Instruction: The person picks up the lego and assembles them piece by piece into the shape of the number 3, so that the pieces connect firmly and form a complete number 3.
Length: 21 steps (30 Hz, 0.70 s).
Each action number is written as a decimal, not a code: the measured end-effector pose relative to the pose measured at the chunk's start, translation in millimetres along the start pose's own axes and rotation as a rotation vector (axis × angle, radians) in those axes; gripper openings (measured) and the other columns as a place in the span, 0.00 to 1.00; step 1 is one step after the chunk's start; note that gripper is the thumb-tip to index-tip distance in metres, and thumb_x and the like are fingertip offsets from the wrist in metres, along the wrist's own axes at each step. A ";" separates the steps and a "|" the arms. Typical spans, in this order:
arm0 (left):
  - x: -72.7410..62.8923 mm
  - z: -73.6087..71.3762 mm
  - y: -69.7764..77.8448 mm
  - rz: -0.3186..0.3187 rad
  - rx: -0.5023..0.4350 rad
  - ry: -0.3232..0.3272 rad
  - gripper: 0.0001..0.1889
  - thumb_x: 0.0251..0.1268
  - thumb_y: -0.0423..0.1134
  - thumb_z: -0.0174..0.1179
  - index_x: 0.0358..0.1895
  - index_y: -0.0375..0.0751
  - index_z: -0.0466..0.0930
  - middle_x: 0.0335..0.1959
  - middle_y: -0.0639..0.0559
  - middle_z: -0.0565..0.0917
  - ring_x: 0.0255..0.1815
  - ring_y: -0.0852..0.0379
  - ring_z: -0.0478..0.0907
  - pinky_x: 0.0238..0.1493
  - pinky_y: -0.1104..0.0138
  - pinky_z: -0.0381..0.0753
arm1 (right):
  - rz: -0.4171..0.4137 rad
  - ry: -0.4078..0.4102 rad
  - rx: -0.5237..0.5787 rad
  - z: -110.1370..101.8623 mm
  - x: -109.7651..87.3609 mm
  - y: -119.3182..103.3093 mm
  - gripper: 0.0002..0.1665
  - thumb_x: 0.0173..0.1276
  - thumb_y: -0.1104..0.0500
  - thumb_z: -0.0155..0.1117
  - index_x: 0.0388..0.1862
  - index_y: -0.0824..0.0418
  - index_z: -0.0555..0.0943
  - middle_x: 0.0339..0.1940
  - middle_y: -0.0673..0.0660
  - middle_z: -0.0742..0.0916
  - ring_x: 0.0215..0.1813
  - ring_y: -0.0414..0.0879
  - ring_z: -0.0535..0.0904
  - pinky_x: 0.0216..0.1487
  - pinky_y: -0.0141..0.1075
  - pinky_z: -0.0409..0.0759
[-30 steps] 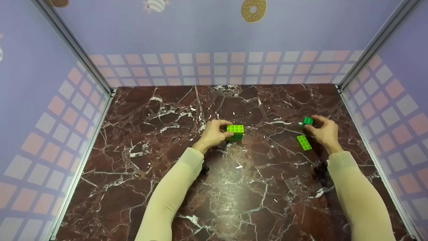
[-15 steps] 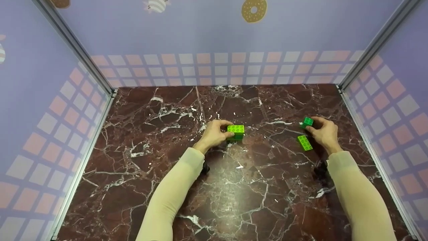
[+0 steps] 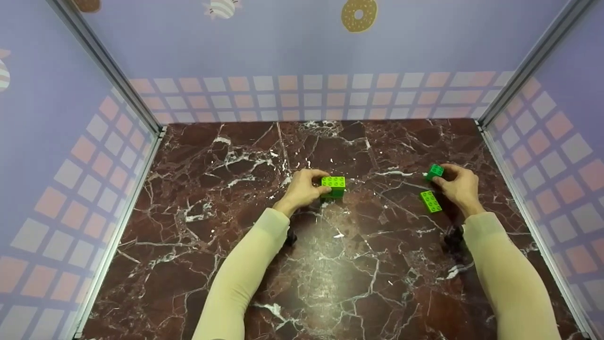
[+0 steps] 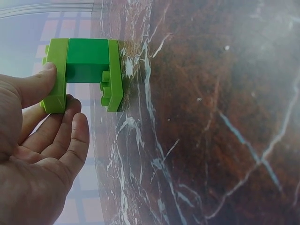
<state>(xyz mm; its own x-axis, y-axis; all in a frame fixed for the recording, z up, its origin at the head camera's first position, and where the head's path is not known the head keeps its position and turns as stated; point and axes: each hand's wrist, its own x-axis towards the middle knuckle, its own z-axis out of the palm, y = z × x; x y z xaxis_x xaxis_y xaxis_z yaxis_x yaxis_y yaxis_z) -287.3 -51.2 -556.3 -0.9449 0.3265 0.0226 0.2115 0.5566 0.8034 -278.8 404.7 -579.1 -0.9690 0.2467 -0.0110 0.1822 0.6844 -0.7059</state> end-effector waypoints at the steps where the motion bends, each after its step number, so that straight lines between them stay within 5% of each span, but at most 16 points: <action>1: -0.3 0.0 -0.1 -0.002 0.002 0.001 0.23 0.70 0.37 0.78 0.66 0.37 0.90 0.61 0.39 0.94 0.63 0.42 0.91 0.73 0.50 0.86 | -0.001 0.001 -0.005 -0.1 -0.3 -0.7 0.30 0.80 0.57 0.75 0.77 0.63 0.82 0.72 0.71 0.88 0.68 0.67 0.85 0.71 0.58 0.84; 4: -0.5 0.1 -0.6 0.001 -0.005 -0.004 0.23 0.71 0.37 0.78 0.66 0.36 0.90 0.61 0.39 0.94 0.61 0.41 0.92 0.72 0.50 0.87 | -0.004 -0.002 -0.013 0.0 -0.7 -2.3 0.31 0.80 0.57 0.75 0.78 0.61 0.82 0.73 0.69 0.88 0.53 0.53 0.90 0.53 0.39 0.90; 7: -0.1 0.3 -0.9 0.008 -0.019 -0.010 0.22 0.71 0.36 0.77 0.66 0.35 0.89 0.60 0.37 0.94 0.59 0.40 0.92 0.69 0.49 0.88 | -0.006 -0.018 0.002 0.6 -1.2 -4.8 0.31 0.80 0.57 0.75 0.78 0.60 0.82 0.72 0.68 0.89 0.38 0.32 0.86 0.36 0.24 0.85; 10: -0.1 0.4 -0.9 0.004 -0.029 -0.013 0.22 0.71 0.36 0.77 0.66 0.36 0.90 0.61 0.37 0.94 0.60 0.39 0.92 0.69 0.49 0.88 | -0.017 -0.031 0.012 1.3 -1.2 -8.9 0.32 0.80 0.56 0.75 0.79 0.59 0.82 0.72 0.68 0.89 0.35 0.25 0.82 0.33 0.19 0.81; 17: -0.4 1.1 -1.8 0.005 -0.028 -0.005 0.22 0.71 0.36 0.78 0.66 0.37 0.90 0.60 0.39 0.94 0.60 0.41 0.92 0.70 0.51 0.88 | -0.047 -0.030 -0.012 4.5 0.5 -21.6 0.32 0.79 0.53 0.76 0.78 0.58 0.83 0.72 0.66 0.90 0.61 0.55 0.90 0.46 0.19 0.77; 21: -0.6 0.8 -2.3 0.006 -0.025 -0.005 0.23 0.71 0.37 0.78 0.67 0.38 0.90 0.61 0.40 0.94 0.62 0.41 0.92 0.71 0.51 0.88 | -0.066 -0.033 0.005 7.1 -0.8 -27.7 0.31 0.79 0.55 0.77 0.77 0.60 0.83 0.71 0.67 0.90 0.63 0.61 0.91 0.44 0.16 0.75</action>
<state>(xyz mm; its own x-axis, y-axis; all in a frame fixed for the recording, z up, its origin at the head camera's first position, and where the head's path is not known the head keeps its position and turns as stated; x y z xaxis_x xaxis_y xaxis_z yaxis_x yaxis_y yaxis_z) -287.1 -52.0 -558.7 -0.9424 0.3337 0.0239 0.2103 0.5353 0.8180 -284.3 380.6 -564.6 -0.9839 0.1785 0.0122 0.1173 0.6951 -0.7093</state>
